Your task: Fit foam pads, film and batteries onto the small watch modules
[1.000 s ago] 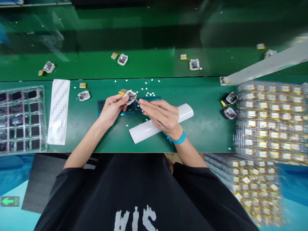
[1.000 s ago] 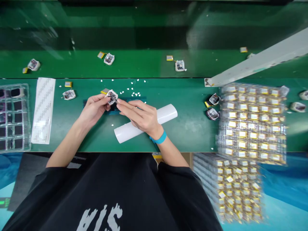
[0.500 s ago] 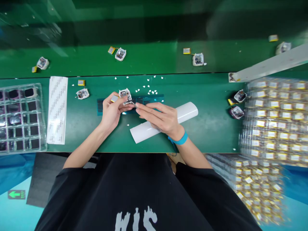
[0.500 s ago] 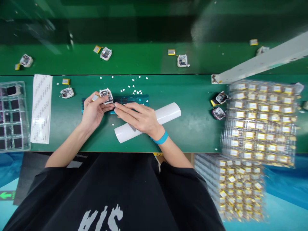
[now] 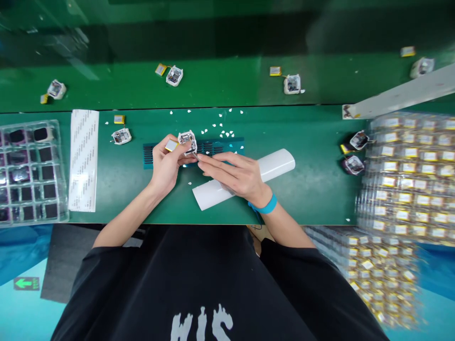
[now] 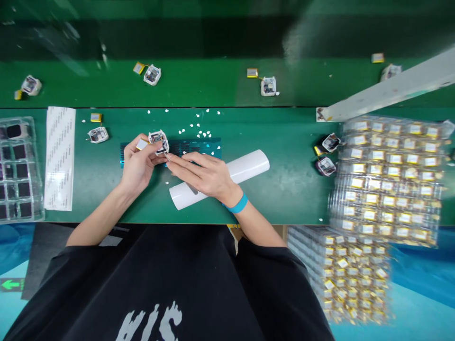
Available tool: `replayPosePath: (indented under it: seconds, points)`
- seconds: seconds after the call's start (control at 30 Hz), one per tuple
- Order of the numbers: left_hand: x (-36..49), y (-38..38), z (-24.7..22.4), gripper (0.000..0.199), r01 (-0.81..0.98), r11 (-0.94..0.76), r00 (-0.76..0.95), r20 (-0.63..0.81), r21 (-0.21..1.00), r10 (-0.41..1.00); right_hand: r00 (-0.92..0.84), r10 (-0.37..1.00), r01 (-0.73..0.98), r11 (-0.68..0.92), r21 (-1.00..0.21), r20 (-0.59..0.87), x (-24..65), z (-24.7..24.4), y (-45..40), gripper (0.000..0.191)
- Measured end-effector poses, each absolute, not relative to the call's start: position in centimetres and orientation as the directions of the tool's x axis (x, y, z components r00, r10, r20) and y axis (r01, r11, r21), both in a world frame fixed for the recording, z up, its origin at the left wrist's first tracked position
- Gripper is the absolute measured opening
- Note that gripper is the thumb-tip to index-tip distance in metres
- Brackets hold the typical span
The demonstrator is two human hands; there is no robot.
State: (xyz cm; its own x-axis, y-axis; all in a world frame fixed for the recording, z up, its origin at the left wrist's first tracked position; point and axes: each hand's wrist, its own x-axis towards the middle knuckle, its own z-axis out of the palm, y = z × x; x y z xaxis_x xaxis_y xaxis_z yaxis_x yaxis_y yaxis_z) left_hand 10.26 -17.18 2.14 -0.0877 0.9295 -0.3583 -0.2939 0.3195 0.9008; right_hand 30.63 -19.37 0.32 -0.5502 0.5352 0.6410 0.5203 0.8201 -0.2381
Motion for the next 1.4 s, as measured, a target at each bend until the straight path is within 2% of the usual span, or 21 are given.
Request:
replayPosePath:
  seconds: [0.2, 0.33, 0.53, 0.6, 0.67, 0.73, 0.8, 0.87, 0.9, 1.0, 1.03, 1.1, 1.2, 1.23, 1.27, 1.3, 1.4]
  points:
    - [10.4, -17.2, 1.7, 0.032, -0.208, 0.280, -0.136, -0.311, 0.937, 0.941, -0.569, 0.596, 0.589, 0.776, -0.225, 0.566, 30.2, 0.3, -19.6, 0.031]
    - [10.2, -17.1, 1.5, 0.033, -0.199, 0.251, -0.148, -0.282, 0.947, 0.948, -0.525, 0.541, 0.549, 0.805, -0.224, 0.658, 30.3, 0.2, -19.6, 0.034]
    - [10.6, -17.0, 1.0, 0.036, -0.199, 0.261, -0.152, -0.293, 0.944, 0.944, -0.503, 0.644, 0.553, 0.753, -0.358, 0.577, 30.2, -0.1, -19.3, 0.037]
    - [10.3, -16.6, 0.6, 0.043, -0.205, 0.247, -0.121, -0.275, 0.947, 0.954, -0.470, 0.635, 0.546, 0.755, -0.364, 0.613, 30.5, 0.6, -18.9, 0.033]
    - [9.2, -15.3, 0.1, 0.050, -0.144, 0.193, -0.096, -0.208, 0.971, 0.973, -0.359, 0.632, 0.535, 0.743, -0.403, 0.687, 31.2, 1.7, -18.5, 0.026]
    - [7.1, -12.7, -0.2, 0.051, 0.046, 0.058, -0.114, -0.053, 0.997, 0.992, -0.162, 0.667, 0.552, 0.672, -0.493, 0.727, 32.7, 2.9, -18.3, 0.026]
    - [4.4, -9.0, -0.1, 0.036, 0.388, -0.129, -0.153, 0.201, 0.913, 0.968, 0.066, 0.720, 0.623, 0.511, -0.593, 0.691, 34.9, 3.8, -18.5, 0.035]
    - [1.8, -5.1, 0.5, 0.020, 0.483, -0.184, -0.176, 0.301, 0.856, 0.937, 0.246, 0.769, 0.710, 0.272, -0.650, 0.590, 37.4, 4.0, -19.4, 0.043]
    - [0.8, -3.5, 0.9, 0.020, 0.512, -0.211, -0.164, 0.336, 0.833, 0.928, 0.295, 0.803, 0.741, 0.151, -0.655, 0.518, 38.7, 3.9, -20.0, 0.048]
    - [-0.2, -1.4, 2.8, 0.045, 0.557, -0.343, -0.032, 0.432, 0.756, 0.901, 0.311, 0.914, 0.776, -0.085, -0.625, 0.261, 41.2, 2.6, -22.1, 0.069]
    - [0.2, -1.9, 3.4, 0.048, 0.570, -0.402, 0.032, 0.469, 0.717, 0.882, 0.307, 0.938, 0.775, -0.146, -0.615, 0.164, 41.4, 2.2, -22.7, 0.075]
    - [2.4, -4.8, 4.5, 0.039, 0.581, -0.515, 0.162, 0.531, 0.630, 0.832, 0.327, 0.945, 0.784, -0.262, -0.563, 0.016, 41.2, 1.2, -23.7, 0.079]
    - [7.1, -12.3, 4.1, 0.021, 0.554, -0.679, 0.414, 0.549, 0.482, 0.726, 0.363, 0.927, 0.787, -0.356, -0.503, -0.089, 40.3, 0.0, -24.4, 0.067]
    - [8.8, -14.9, 3.3, 0.024, 0.512, -0.748, 0.532, 0.528, 0.422, 0.662, 0.358, 0.928, 0.785, -0.357, -0.505, -0.101, 40.1, -0.4, -24.4, 0.064]
    - [10.2, -17.3, 2.3, 0.040, 0.429, -0.834, 0.710, 0.440, 0.347, 0.549, 0.364, 0.925, 0.783, -0.366, -0.503, -0.106, 40.1, -0.7, -24.2, 0.063]
    - [11.4, -19.4, 1.1, 0.057, 0.377, -0.876, 0.820, 0.332, 0.300, 0.466, 0.373, 0.922, 0.780, -0.372, -0.503, -0.104, 40.2, -0.9, -24.0, 0.062]
    - [12.9, -23.9, -1.7, 0.077, 0.418, -0.843, 0.872, 0.112, 0.338, 0.477, 0.344, 0.932, 0.781, -0.350, -0.517, -0.111, 40.9, -1.3, -23.6, 0.060]
